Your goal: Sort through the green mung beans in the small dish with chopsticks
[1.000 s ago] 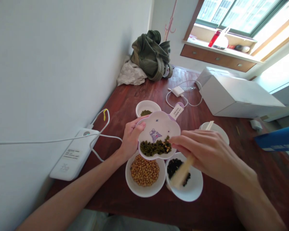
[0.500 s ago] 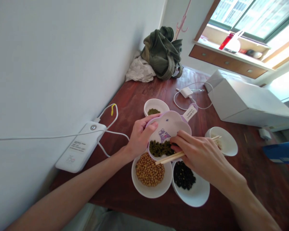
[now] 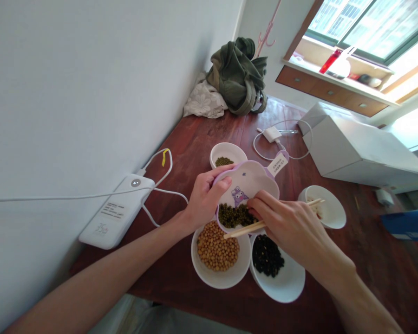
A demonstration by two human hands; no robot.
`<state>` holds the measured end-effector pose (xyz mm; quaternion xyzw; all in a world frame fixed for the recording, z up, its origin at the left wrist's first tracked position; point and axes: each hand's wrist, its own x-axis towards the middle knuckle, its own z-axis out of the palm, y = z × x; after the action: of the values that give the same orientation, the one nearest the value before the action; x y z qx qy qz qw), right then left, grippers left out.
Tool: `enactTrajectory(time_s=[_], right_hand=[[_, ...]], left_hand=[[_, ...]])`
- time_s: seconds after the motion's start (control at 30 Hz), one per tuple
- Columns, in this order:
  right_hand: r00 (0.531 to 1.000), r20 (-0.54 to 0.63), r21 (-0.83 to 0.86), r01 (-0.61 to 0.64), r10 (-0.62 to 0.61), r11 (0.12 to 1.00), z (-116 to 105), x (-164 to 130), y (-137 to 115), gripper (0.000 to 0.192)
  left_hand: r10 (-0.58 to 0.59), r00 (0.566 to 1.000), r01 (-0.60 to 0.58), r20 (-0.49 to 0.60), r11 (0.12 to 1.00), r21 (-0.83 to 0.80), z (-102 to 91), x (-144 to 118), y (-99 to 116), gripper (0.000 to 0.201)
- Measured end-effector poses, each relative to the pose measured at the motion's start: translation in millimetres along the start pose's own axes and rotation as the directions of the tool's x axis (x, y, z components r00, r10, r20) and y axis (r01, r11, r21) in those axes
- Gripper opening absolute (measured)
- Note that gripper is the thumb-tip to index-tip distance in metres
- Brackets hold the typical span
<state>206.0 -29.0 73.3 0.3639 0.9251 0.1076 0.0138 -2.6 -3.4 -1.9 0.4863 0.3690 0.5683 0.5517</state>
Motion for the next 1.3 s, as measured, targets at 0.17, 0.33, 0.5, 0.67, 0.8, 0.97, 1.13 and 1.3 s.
enactTrajectory(time_s=[0.17, 0.33, 0.5, 0.67, 0.8, 0.97, 1.13, 1.3], right_hand=[[1.0, -0.008, -0.027, 0.022, -0.023, 0.999, 0.3, 0.2, -0.5, 0.017], [0.998, -0.048, -0.004, 0.033, -0.033, 0.999, 3.0, 0.9, -0.4, 0.013], [0.995, -0.091, -0.017, 0.044, -0.045, 0.999, 4.3, 2.4, -1.7, 0.015], [0.992, -0.117, -0.031, 0.046, -0.049, 0.998, 4.5, 3.9, -5.0, 0.011], [0.989, -0.135, -0.041, 0.057, -0.063, 0.997, 4.2, 5.2, -7.2, 0.011], [0.985, -0.157, -0.047, 0.061, -0.068, 0.997, 5.2, 6.4, -8.8, 0.011], [0.981, -0.175, -0.047, 0.072, -0.079, 0.996, 7.1, 6.3, -9.6, 0.013], [0.98, -0.179, -0.057, 0.078, -0.087, 0.995, 7.6, 6.5, -10.0, 0.014]], left_hand=[[-0.016, 1.0, 0.016, 0.004, 0.999, -0.03, 0.7, -0.7, 1.9, 0.048], [-0.001, 1.0, 0.001, 0.003, 1.0, -0.002, 1.2, -0.3, 4.3, 0.049], [-0.002, 1.0, 0.002, 0.01, 1.0, -0.009, 0.6, 0.2, 2.5, 0.048], [-0.003, 1.0, 0.003, 0.016, 1.0, -0.001, 0.6, 0.6, 2.3, 0.046], [0.008, 1.0, -0.008, 0.015, 1.0, -0.003, 1.3, 0.7, 3.3, 0.047], [0.017, 1.0, -0.017, 0.012, 1.0, 0.024, 0.3, 1.1, 2.1, 0.047], [0.017, 1.0, -0.017, 0.007, 0.999, 0.041, 0.3, 0.4, 1.5, 0.048], [0.016, 1.0, -0.016, 0.013, 1.0, 0.027, 1.0, -0.1, 2.0, 0.049]])
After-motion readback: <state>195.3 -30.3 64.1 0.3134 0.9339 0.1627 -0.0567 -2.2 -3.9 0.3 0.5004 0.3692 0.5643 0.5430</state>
